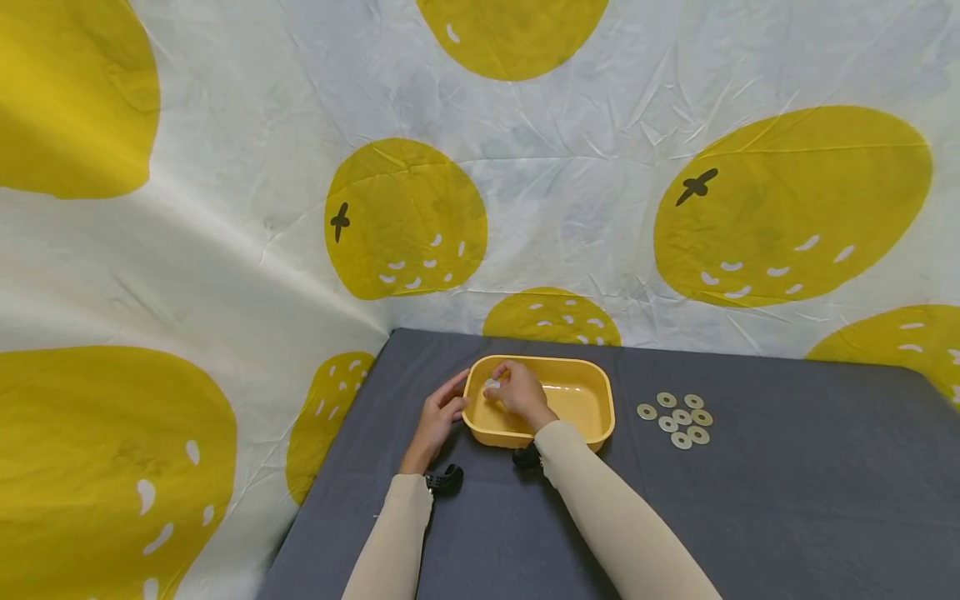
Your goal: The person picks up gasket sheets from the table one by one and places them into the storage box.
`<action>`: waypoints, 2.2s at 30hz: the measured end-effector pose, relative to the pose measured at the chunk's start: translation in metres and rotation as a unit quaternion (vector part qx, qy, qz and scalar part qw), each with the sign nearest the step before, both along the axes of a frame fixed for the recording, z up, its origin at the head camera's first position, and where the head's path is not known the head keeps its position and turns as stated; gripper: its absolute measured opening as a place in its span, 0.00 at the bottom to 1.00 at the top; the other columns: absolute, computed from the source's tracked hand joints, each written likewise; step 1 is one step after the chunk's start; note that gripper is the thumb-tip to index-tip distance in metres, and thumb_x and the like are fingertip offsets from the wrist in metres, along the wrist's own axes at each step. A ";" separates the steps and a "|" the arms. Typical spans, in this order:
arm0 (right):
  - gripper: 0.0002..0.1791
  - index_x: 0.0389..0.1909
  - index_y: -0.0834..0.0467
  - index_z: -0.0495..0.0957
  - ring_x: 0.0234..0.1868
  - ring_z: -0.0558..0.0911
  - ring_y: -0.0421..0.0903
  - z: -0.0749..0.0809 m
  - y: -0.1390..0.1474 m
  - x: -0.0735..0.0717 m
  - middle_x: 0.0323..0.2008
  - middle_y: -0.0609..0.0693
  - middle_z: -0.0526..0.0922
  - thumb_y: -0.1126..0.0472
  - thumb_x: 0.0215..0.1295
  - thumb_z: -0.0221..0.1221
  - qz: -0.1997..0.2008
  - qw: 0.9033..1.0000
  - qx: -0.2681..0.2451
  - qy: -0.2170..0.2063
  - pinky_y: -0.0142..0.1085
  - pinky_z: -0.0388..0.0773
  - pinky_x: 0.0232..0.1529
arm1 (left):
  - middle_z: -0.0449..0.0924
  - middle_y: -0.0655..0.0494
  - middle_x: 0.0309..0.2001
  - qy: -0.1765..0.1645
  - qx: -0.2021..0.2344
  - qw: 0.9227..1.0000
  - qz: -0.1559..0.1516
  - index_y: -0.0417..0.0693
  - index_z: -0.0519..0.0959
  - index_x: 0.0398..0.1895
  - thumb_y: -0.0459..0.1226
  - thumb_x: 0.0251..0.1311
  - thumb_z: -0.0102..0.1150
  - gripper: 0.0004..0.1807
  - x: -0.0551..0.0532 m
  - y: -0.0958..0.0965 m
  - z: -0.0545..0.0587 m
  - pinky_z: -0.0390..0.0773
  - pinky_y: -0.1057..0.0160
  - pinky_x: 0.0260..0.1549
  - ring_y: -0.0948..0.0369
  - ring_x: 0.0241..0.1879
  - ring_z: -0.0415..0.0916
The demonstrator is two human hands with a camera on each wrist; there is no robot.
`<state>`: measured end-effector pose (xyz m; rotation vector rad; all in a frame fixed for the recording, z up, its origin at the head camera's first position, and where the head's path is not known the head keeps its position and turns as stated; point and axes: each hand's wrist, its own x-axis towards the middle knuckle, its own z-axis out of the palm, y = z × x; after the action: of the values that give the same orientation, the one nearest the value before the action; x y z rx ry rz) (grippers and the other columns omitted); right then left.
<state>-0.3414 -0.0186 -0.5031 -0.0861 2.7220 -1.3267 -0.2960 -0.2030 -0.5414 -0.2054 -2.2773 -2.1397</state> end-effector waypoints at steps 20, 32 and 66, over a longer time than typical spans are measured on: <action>0.11 0.46 0.60 0.82 0.30 0.74 0.46 0.017 0.021 0.009 0.32 0.52 0.77 0.61 0.65 0.67 -0.007 0.990 -0.133 0.048 0.34 0.70 0.31 | 0.80 0.40 0.62 0.008 -0.010 1.000 0.007 0.57 0.72 0.74 0.33 0.69 0.56 0.30 0.003 0.001 0.003 0.83 0.67 0.46 0.54 0.56 0.82; 0.18 0.56 0.65 0.78 0.26 0.73 0.41 0.045 0.115 0.035 0.32 0.52 0.79 0.59 0.71 0.63 0.084 0.971 -0.190 0.119 0.32 0.71 0.28 | 0.81 0.42 0.61 0.007 -0.019 1.000 0.017 0.59 0.72 0.74 0.33 0.70 0.54 0.29 0.003 0.001 0.000 0.83 0.66 0.46 0.47 0.58 0.80; 0.25 0.59 0.69 0.75 0.34 0.81 0.51 -0.004 0.327 0.036 0.38 0.60 0.82 0.53 0.74 0.59 -0.039 0.997 0.055 0.026 0.39 0.75 0.33 | 0.80 0.42 0.62 -0.011 -0.020 1.000 -0.009 0.49 0.68 0.76 0.33 0.71 0.55 0.30 0.018 0.002 0.035 0.83 0.64 0.49 0.62 0.52 0.82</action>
<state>-0.3057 0.3085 -0.5071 -0.0046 2.8639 -1.2056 -0.2783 -0.2014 -0.5068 -0.2046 -2.3405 -2.1185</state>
